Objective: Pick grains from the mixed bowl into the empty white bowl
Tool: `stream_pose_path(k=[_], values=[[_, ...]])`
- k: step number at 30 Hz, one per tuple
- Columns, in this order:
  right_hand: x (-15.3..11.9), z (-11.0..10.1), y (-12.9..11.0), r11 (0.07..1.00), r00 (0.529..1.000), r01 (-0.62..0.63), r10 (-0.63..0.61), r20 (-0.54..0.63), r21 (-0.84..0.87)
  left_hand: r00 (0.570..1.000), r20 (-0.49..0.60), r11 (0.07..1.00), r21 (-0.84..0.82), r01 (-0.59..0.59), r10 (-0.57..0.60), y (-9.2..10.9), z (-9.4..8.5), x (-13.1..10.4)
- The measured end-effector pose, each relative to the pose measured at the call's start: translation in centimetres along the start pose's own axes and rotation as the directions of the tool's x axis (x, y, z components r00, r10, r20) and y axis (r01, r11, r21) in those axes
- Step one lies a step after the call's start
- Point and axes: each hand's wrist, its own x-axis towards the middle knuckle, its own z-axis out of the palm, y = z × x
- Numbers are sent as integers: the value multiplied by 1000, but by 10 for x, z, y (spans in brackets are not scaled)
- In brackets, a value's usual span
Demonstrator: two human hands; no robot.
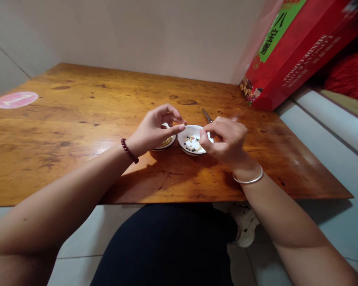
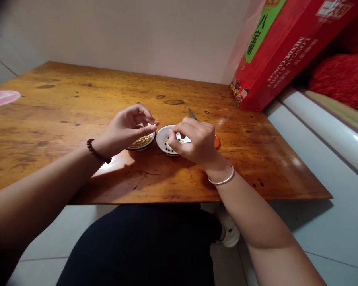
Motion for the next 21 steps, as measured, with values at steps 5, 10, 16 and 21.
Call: stream_pose_path(k=[5,10,16,21], values=[[-1,0,1,999,998,-41,39,53,33,990,46,983,-119,137,-132,3,3,0],[-2,3,1,998,987,-40,32,160,51,994,99,998,16,54,-55,1,3,-2],[-2,8,2,998,957,-24,8,291,50,986,76,845,508,-169,152,3,5,-9],[-3,10,3,999,954,-39,43,298,-20,967,193,827,508,-241,164,4,8,-12]])
